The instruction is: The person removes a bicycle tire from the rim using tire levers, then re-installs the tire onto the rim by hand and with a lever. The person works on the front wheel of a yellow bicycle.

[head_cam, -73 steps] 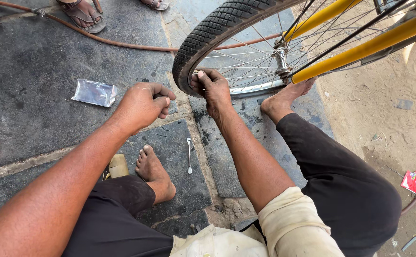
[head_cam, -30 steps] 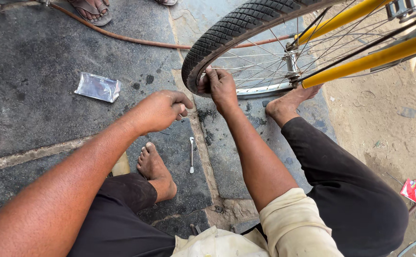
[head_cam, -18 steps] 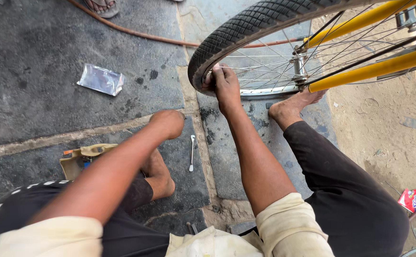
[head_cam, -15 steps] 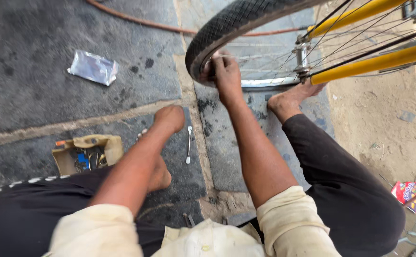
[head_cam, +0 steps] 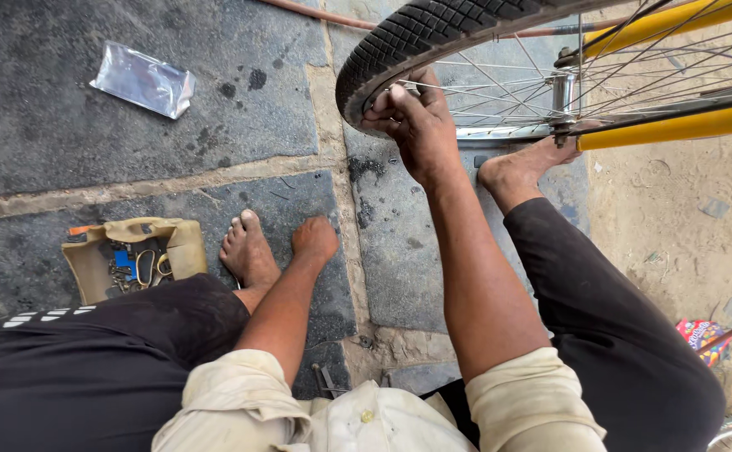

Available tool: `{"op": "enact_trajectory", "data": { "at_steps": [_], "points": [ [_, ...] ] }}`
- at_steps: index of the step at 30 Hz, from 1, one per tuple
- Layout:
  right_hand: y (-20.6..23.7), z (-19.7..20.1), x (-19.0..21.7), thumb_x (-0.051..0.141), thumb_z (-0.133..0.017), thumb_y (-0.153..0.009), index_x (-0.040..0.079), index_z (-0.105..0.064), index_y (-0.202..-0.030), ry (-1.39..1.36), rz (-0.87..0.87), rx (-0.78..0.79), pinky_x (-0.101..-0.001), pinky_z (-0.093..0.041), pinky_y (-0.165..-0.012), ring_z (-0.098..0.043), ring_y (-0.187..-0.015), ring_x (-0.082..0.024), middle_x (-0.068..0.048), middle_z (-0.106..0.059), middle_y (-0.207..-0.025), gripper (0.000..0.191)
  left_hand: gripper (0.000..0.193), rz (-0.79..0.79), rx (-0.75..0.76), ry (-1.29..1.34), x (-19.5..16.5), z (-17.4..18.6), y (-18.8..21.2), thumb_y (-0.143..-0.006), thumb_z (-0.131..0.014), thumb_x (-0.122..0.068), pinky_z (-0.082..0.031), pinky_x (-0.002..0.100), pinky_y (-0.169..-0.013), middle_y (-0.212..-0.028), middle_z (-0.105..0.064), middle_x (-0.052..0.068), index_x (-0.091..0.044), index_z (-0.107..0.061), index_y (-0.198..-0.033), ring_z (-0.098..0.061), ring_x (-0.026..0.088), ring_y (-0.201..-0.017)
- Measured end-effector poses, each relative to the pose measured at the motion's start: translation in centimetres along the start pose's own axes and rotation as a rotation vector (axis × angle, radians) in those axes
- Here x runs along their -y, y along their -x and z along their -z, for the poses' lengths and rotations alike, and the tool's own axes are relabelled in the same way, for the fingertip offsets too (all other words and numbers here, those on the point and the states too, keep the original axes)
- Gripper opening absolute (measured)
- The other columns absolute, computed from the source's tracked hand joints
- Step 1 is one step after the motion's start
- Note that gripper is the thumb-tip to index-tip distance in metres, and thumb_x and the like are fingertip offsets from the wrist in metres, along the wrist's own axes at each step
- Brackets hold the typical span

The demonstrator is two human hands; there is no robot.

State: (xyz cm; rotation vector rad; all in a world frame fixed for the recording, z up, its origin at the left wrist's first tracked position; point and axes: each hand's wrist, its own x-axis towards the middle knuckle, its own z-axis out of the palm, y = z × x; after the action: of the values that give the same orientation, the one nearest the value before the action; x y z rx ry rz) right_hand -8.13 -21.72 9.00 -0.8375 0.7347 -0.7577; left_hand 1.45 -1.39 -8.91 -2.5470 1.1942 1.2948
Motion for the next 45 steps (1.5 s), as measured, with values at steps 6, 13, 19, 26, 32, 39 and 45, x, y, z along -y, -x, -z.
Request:
{"op": "enact_trajectory", "data": {
  "at_steps": [6, 13, 19, 26, 32, 39, 45],
  "points": [
    [-0.8, 1.2, -0.5, 0.024, -0.045, -0.106, 0.01, -0.054, -0.113, 0.136, -0.013, -0.149, -0.0376, -0.061, -0.064, -0.071, -0.068, -0.021, -0.009, -0.068, -0.078, 0.018, 0.029, -0.157, 0.311, -0.339, -0.9, 8.9, -3.8, -0.089, -0.063, -0.009, -0.055, 0.052, -0.097, -0.127, -0.071, 0.017, -0.008, -0.076, -0.115, -0.069, 0.038, -0.117],
    [-1.8, 1.6, -1.3, 0.016, -0.055, -0.111, 0.0, -0.055, -0.109, 0.16, 0.047, -0.122, -0.0411, -0.063, -0.069, -0.069, -0.073, -0.024, -0.011, -0.066, -0.083, 0.016, 0.026, -0.221, -0.106, -0.744, 7.7, 30.9, -4.0, -0.088, -0.066, -0.013, -0.06, 0.053, -0.082, -0.107, -0.078, 0.02, -0.005, -0.078, -0.111, -0.076, 0.039, -0.095],
    [-1.5, 3.0, 0.0, 0.014, -0.058, -0.102, 0.018, -0.063, -0.118, 0.003, -0.024, 0.02, -0.0422, -0.064, -0.08, -0.071, -0.085, -0.023, -0.008, -0.066, -0.09, 0.017, 0.021, -0.248, -0.296, -0.384, 20.4, 37.6, 4.1, -0.102, -0.067, -0.017, -0.06, 0.051, -0.073, -0.09, -0.079, 0.022, 0.001, -0.077, -0.106, -0.073, 0.033, -0.076],
    [-2.5, 2.6, 1.6, 0.023, -0.064, -0.112, 0.004, -0.06, -0.104, 0.198, -0.089, -0.195, -0.0513, -0.06, -0.075, -0.065, -0.07, -0.027, -0.009, -0.063, -0.083, 0.02, 0.015, 0.33, 0.015, 0.542, 26.8, 13.4, 7.6, -0.092, -0.063, -0.004, -0.06, 0.04, -0.053, -0.084, -0.08, 0.018, 0.0, -0.077, -0.089, -0.075, 0.023, -0.062],
    [-1.8, 3.6, 3.3, 0.021, -0.053, -0.119, 0.01, -0.058, -0.127, 0.211, -0.12, -0.023, -0.0526, -0.065, -0.093, -0.07, -0.086, -0.025, -0.009, -0.067, -0.093, 0.015, 0.025, 0.041, -0.867, 0.381, 26.3, 7.5, 8.8, -0.072, -0.058, 0.002, -0.057, 0.053, -0.078, -0.092, -0.074, 0.022, -0.007, -0.075, -0.088, -0.07, 0.047, -0.088],
    [-1.0, 0.5, 4.1, 0.022, -0.058, -0.12, 0.006, -0.056, -0.107, 0.369, -0.124, -0.181, -0.0497, -0.063, -0.085, -0.065, -0.076, -0.022, -0.006, -0.063, -0.083, 0.02, 0.013, 0.104, -0.418, 0.193, 17.9, 0.8, 11.7, -0.094, -0.059, -0.012, -0.059, 0.052, -0.076, -0.093, -0.073, 0.021, -0.005, -0.07, -0.097, -0.072, 0.039, -0.087],
    [0.2, 0.5, 5.3, 0.021, -0.046, -0.12, 0.009, -0.057, -0.12, 0.345, -0.164, -0.077, -0.0496, -0.062, -0.092, -0.07, -0.084, -0.023, -0.008, -0.068, -0.089, 0.016, 0.019, 0.36, -0.217, 0.311, 15.4, -3.8, 10.2, -0.093, -0.06, -0.01, -0.059, 0.05, -0.089, -0.112, -0.074, 0.02, -0.007, -0.077, -0.1, -0.072, 0.038, -0.106]
  ]
}}
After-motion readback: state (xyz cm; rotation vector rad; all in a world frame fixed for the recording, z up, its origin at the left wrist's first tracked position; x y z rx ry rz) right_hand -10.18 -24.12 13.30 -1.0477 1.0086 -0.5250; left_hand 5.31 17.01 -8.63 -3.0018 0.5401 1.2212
